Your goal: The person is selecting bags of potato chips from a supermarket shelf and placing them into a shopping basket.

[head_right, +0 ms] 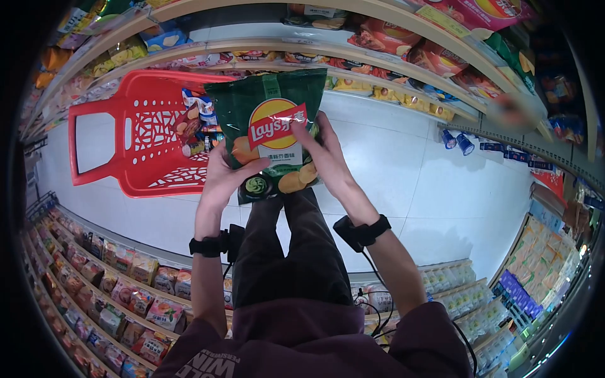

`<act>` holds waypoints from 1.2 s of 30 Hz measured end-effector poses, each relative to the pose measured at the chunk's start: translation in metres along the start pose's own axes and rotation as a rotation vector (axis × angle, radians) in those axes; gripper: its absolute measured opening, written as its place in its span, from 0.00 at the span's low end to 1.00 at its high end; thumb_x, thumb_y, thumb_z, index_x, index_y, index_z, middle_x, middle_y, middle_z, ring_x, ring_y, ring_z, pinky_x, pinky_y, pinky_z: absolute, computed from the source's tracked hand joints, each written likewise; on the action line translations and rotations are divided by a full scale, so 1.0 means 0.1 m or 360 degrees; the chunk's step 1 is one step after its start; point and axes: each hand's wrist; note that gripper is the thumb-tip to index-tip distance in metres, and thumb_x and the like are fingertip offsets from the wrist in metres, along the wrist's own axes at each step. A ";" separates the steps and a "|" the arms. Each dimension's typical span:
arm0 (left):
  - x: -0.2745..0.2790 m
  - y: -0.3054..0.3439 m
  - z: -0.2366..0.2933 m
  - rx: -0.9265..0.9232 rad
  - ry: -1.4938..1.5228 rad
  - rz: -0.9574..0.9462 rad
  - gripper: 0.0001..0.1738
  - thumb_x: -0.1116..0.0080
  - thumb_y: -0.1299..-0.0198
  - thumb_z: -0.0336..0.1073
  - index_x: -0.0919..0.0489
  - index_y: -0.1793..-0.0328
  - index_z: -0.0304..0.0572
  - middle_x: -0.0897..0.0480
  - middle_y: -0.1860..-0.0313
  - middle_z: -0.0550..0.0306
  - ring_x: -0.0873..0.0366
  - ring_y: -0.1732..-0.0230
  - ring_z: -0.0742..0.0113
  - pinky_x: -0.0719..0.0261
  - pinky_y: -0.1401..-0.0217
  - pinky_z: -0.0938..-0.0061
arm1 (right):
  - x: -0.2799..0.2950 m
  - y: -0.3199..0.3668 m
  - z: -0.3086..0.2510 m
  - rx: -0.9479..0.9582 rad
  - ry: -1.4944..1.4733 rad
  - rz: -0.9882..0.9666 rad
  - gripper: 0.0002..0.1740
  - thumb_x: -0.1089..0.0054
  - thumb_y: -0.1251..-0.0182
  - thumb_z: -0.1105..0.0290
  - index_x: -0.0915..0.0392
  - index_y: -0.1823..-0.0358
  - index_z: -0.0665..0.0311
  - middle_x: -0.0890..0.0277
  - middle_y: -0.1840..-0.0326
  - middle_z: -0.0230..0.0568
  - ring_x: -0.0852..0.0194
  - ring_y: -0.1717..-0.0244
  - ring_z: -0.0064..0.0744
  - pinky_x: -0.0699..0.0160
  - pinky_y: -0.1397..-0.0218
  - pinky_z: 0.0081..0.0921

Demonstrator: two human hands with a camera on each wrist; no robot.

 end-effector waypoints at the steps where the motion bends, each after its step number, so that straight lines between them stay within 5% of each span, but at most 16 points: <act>1: -0.05 0.03 0.05 -0.0097 -0.0034 -0.0022 0.26 0.28 0.52 0.24 0.26 0.46 0.34 0.18 0.53 0.56 0.20 0.55 0.73 0.19 0.52 0.77 | 0.04 -0.07 0.15 -0.0057 -0.0110 0.0132 0.37 0.40 0.33 0.54 0.42 0.32 0.69 0.28 0.42 0.45 0.28 0.43 0.28 0.27 0.43 0.25; 3: -0.15 0.11 0.08 -0.0172 -0.0187 0.0119 0.27 0.30 0.50 0.25 0.28 0.44 0.33 0.20 0.55 0.58 0.21 0.59 0.74 0.19 0.56 0.79 | 0.09 -0.18 0.38 -0.0193 -0.0276 0.0251 0.37 0.47 0.32 0.45 0.38 0.35 0.68 0.26 0.43 0.46 0.25 0.45 0.35 0.25 0.45 0.28; 7: -0.47 0.25 0.25 -0.0185 0.0119 0.0126 0.31 0.30 0.48 0.29 0.33 0.39 0.33 0.25 0.62 0.60 0.24 0.66 0.79 0.22 0.68 0.85 | 0.03 -0.07 0.09 -0.0582 -0.0954 -0.0185 0.34 0.53 0.30 0.44 0.33 0.36 0.64 0.26 0.43 0.48 0.23 0.47 0.44 0.22 0.45 0.36; 11: -0.73 0.32 0.17 -0.0436 -0.0227 0.0055 0.37 0.26 0.54 0.31 0.34 0.39 0.35 0.24 0.66 0.59 0.24 0.75 0.78 0.25 0.73 0.86 | -0.03 0.29 -0.05 -0.0644 -0.1925 -0.1031 0.33 0.59 0.27 0.44 0.34 0.35 0.64 0.25 0.43 0.47 0.23 0.48 0.39 0.21 0.44 0.34; 15: -0.85 0.34 0.14 -0.0448 -0.0343 -0.0041 0.39 0.27 0.54 0.26 0.36 0.37 0.37 0.25 0.63 0.58 0.24 0.75 0.77 0.25 0.71 0.85 | 0.03 0.39 -0.06 -0.0677 -0.2172 -0.1251 0.33 0.59 0.27 0.44 0.35 0.34 0.64 0.25 0.43 0.47 0.23 0.47 0.39 0.21 0.44 0.34; 18: -0.87 0.33 0.11 -0.0480 -0.0400 -0.0010 0.40 0.24 0.56 0.34 0.35 0.39 0.36 0.23 0.69 0.57 0.23 0.75 0.76 0.23 0.73 0.84 | 0.08 0.45 -0.04 -0.0661 -0.2182 -0.1195 0.33 0.59 0.27 0.44 0.35 0.34 0.64 0.25 0.43 0.48 0.23 0.47 0.39 0.21 0.44 0.34; 22: -0.77 0.33 0.08 -0.0508 -0.0469 0.0130 0.43 0.23 0.57 0.37 0.37 0.37 0.32 0.22 0.65 0.52 0.20 0.70 0.70 0.20 0.70 0.80 | 0.15 0.35 0.10 -0.0450 -0.1648 -0.0550 0.33 0.59 0.27 0.44 0.35 0.33 0.64 0.26 0.43 0.48 0.23 0.47 0.39 0.21 0.44 0.34; 26: -0.59 0.28 0.08 -0.0220 -0.0568 0.0218 0.46 0.22 0.56 0.39 0.40 0.36 0.27 0.21 0.52 0.41 0.18 0.55 0.62 0.15 0.60 0.71 | 0.30 -0.11 0.29 -0.0077 0.0093 0.0324 0.36 0.48 0.30 0.47 0.36 0.34 0.71 0.22 0.52 0.46 0.22 0.56 0.30 0.22 0.52 0.25; 27: -0.59 0.26 0.06 -0.0159 -0.0489 0.0255 0.46 0.23 0.56 0.39 0.39 0.37 0.28 0.20 0.51 0.42 0.18 0.53 0.63 0.16 0.59 0.70 | 0.34 -0.10 0.26 0.0002 0.0300 0.0335 0.35 0.43 0.33 0.49 0.33 0.38 0.73 0.20 0.61 0.46 0.23 0.64 0.25 0.24 0.61 0.22; 31: -0.53 0.12 -0.28 -0.0114 -0.0143 0.0364 0.39 0.27 0.50 0.36 0.38 0.37 0.31 0.20 0.49 0.46 0.19 0.51 0.66 0.17 0.52 0.71 | 0.22 0.10 -0.07 0.0056 0.0795 0.0294 0.33 0.39 0.35 0.53 0.32 0.42 0.75 0.20 0.69 0.42 0.26 0.72 0.21 0.28 0.66 0.21; 34: -0.47 -0.02 -0.33 0.0125 0.0344 0.0495 0.32 0.32 0.43 0.37 0.36 0.37 0.34 0.20 0.48 0.47 0.19 0.51 0.65 0.19 0.48 0.73 | 0.16 0.29 -0.20 0.0145 0.0811 0.0044 0.32 0.38 0.36 0.57 0.33 0.39 0.74 0.18 0.64 0.45 0.23 0.69 0.24 0.26 0.65 0.21; 36: -0.36 -0.01 -0.33 0.0109 0.0652 0.0165 0.33 0.47 0.34 0.57 0.31 0.36 0.37 0.20 0.48 0.52 0.20 0.50 0.63 0.20 0.47 0.68 | 0.07 0.45 -0.37 0.0333 0.0720 -0.0148 0.33 0.37 0.36 0.60 0.35 0.36 0.73 0.19 0.56 0.48 0.21 0.64 0.27 0.25 0.63 0.21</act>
Point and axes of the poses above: each hand's wrist, its own y-axis away from the middle knuckle, its own x-axis out of the back of the hand, z = x × y
